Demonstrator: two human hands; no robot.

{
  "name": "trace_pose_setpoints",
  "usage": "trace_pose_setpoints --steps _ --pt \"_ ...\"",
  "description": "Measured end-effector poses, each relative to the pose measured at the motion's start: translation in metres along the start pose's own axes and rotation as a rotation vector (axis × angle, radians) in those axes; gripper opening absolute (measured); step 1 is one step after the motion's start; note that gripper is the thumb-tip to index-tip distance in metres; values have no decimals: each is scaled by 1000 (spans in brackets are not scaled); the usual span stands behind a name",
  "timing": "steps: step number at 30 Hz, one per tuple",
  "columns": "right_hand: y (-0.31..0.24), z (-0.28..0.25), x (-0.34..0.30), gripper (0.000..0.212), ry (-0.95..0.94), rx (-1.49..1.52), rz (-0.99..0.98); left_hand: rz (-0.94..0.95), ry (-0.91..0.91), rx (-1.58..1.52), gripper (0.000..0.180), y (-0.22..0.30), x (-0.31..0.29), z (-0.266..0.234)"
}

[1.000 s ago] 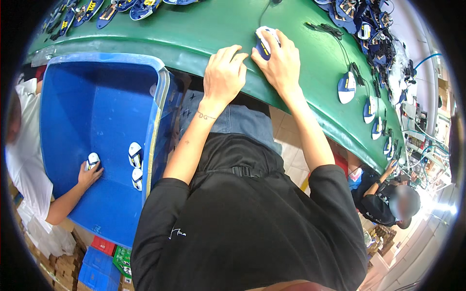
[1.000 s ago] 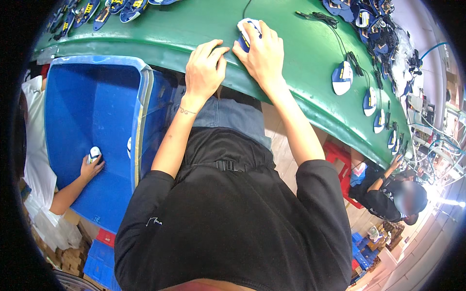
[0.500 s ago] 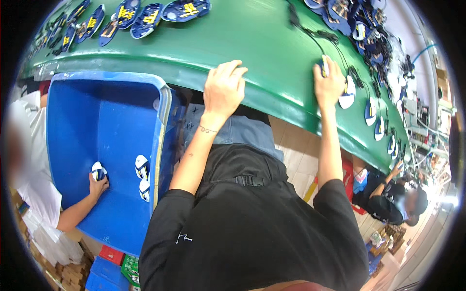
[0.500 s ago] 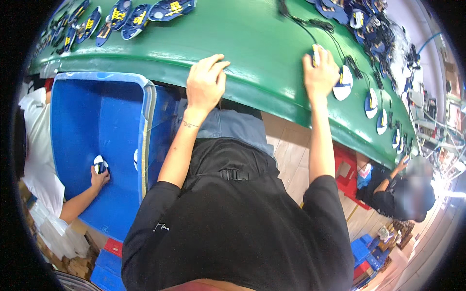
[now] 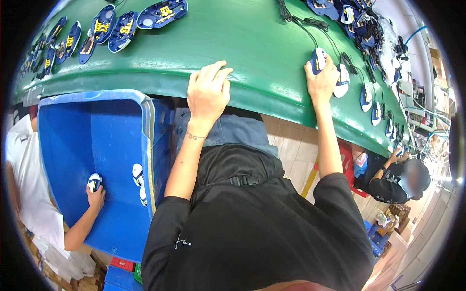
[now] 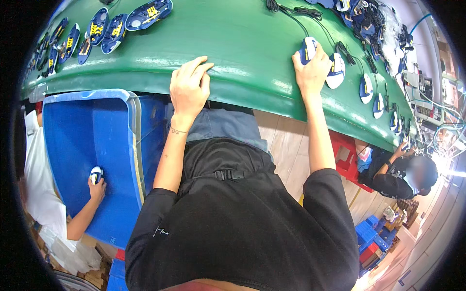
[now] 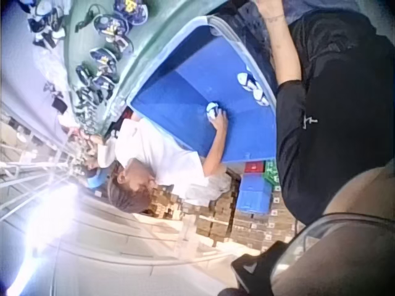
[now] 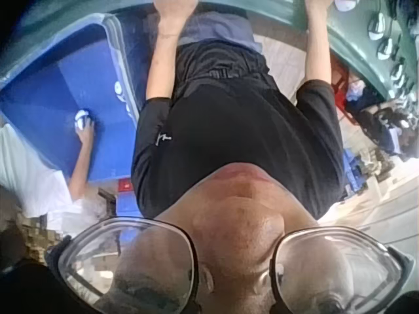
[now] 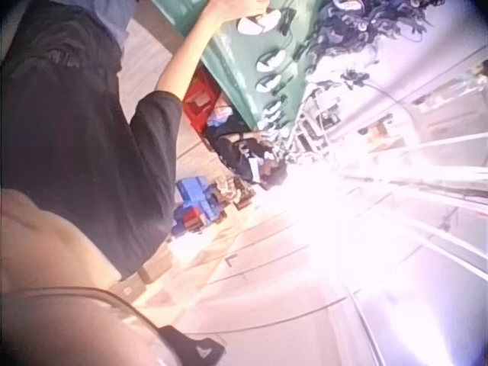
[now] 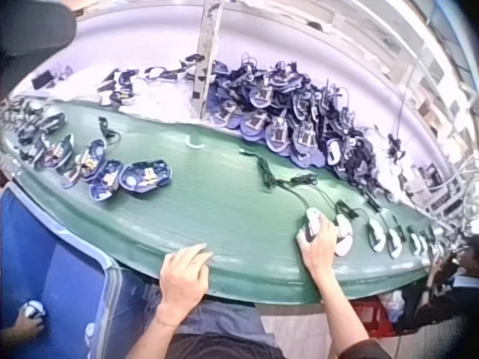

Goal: The recorder is assembling internal components of computer mice on a production line.

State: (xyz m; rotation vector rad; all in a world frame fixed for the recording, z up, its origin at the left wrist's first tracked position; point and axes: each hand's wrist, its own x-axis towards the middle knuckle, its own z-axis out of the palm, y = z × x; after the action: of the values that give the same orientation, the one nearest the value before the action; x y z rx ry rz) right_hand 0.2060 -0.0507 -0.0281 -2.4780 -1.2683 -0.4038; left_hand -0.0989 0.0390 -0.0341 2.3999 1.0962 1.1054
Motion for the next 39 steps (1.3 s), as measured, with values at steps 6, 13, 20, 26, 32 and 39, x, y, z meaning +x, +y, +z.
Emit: trace_pose_setpoints --steps 6,13,20,26,32,39 --pt "2 9 -4 66 123 166 -65 1 -23 10 19 -2 1 1" --pt "12 3 -6 59 37 202 -98 15 -15 -24 17 -3 2 -1" --pt "8 -13 4 58 -76 84 -130 -97 -10 -218 18 -13 -1 -14" --pt "-69 -32 24 66 115 83 -322 -300 219 -228 20 -28 6 -44" --pt "-268 16 56 79 -97 591 -843 -306 268 -119 27 -24 16 -58" --pt "-338 79 73 71 54 272 -1155 -384 311 377 42 -53 90 -75"
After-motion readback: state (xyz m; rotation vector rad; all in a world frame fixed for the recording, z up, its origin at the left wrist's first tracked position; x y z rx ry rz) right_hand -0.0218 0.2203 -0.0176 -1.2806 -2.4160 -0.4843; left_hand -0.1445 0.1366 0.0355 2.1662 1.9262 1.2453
